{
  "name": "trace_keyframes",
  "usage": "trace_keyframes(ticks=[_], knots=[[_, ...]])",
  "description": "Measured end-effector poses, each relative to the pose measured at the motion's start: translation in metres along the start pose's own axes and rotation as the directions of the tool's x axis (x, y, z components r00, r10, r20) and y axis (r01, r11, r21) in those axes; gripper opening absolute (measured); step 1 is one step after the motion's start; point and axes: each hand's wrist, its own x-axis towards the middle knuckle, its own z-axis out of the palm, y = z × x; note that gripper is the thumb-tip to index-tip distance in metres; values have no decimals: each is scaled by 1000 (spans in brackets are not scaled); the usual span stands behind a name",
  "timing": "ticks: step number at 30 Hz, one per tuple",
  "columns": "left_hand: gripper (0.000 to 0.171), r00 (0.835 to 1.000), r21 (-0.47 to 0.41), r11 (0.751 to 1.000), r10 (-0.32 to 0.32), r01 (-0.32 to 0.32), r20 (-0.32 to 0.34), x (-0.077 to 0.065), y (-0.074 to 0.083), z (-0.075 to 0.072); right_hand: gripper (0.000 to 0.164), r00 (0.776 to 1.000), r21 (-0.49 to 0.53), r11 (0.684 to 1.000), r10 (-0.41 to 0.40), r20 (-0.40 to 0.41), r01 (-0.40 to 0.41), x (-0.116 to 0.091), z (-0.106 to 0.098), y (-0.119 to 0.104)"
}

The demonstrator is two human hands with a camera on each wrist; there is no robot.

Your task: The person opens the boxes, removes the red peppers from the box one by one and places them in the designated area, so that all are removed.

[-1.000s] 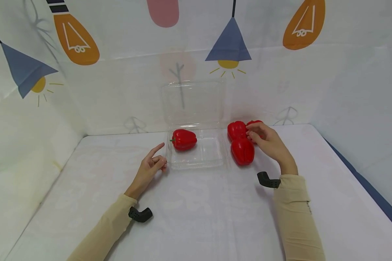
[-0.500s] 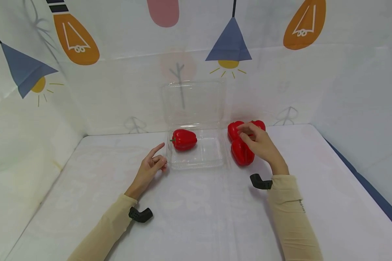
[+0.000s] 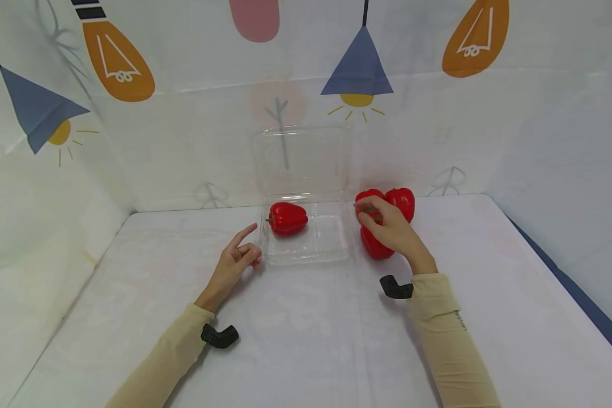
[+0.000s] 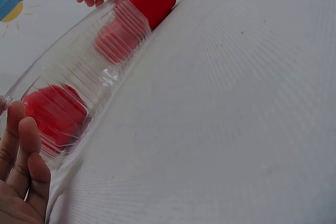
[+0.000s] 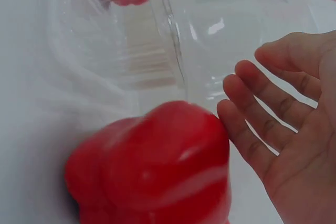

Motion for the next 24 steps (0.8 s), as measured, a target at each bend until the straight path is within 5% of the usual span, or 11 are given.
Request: trace_keyframes(ticks=[12,24], knots=[[60,1000,4,1000,-5,5,0,0,1,0,29,992,-17,993,-117,50,118,5,15,-4],[60,1000,-17,1000,7,-7,-1,1,0,0,31,991,-22,997,-77,107,80,10,30,-11]])
